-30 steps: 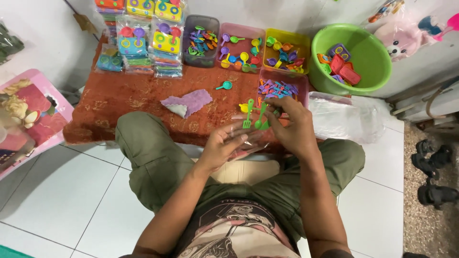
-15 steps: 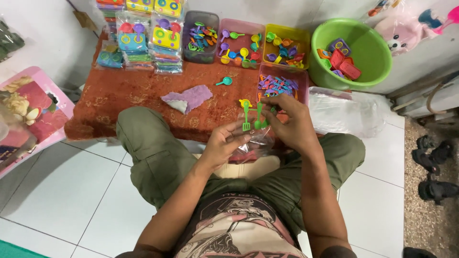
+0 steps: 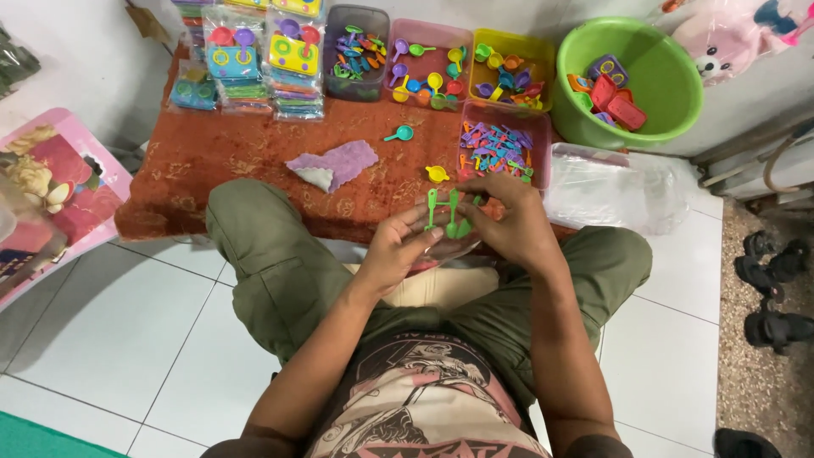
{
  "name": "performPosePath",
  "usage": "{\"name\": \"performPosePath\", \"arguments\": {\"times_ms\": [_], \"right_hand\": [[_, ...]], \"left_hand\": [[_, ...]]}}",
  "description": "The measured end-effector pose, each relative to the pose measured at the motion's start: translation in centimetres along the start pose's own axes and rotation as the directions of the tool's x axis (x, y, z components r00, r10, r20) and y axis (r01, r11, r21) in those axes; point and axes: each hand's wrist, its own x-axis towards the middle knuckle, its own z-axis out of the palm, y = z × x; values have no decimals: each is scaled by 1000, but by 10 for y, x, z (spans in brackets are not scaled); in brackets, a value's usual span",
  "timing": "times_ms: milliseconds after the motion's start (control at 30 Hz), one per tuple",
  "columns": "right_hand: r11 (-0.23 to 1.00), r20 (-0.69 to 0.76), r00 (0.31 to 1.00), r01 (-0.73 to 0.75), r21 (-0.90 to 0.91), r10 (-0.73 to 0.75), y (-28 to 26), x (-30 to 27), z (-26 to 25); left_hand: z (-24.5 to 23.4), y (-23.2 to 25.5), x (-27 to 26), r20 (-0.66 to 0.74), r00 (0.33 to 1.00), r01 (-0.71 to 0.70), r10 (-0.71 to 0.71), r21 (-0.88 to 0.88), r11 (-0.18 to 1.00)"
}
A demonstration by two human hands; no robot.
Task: The person places small plastic toy pieces into clear bags and then uses a piece of purple cloth to wipe down various toys.
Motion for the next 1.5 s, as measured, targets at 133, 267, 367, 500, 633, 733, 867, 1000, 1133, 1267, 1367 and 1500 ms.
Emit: {"name": "performPosePath", "arguments": {"times_ms": [133, 267, 367, 500, 633, 733, 867, 1000, 1133, 1267, 1367, 1500], "right_hand": [[997, 19, 998, 68, -22, -68, 9, -6, 1], [998, -2, 998, 63, 5, -63, 0, -13, 0], [946, -73, 992, -72, 317, 100, 8, -28, 11], [670, 59, 954, -249, 699, 294, 75, -67, 45], [705, -59, 905, -286, 648, 421, 36, -58, 50], [672, -99, 856, -320, 668, 507, 36, -57, 49], [652, -187, 855, -210, 729, 484, 60, -63, 51], [680, -251, 847, -166, 714, 470, 96, -70, 53], [713, -304, 825, -161, 682, 477, 119, -81, 53], [661, -309, 814, -117, 741, 491, 99, -71, 50], [650, -307, 802, -129, 749, 513, 88, -65, 48], [634, -274, 797, -168, 755, 538, 44, -48, 41]], "left_hand": [[7, 10, 0, 3, 998, -60, 60, -15, 998], [4, 6, 5, -7, 995, -104, 104, -9, 995], [19, 22, 1, -2, 990, -144, 144, -5, 990], [17, 20, 4, 77, 990, -118, 118, -5, 993], [17, 30, 9, 188, 961, -232, 201, 162, 959], [13, 30, 6, 307, 823, -566, 478, 510, 647], [26, 49, -14, 216, 759, -615, 615, 549, 566], [85, 139, -54, 275, 660, -713, 699, 523, 467], [87, 131, -36, 348, 664, -734, 661, 469, 491], [82, 122, -34, 366, 654, -747, 663, 453, 487], [75, 119, -32, 366, 637, -756, 678, 467, 458], [63, 100, -25, 350, 629, -760, 694, 465, 454]]}}
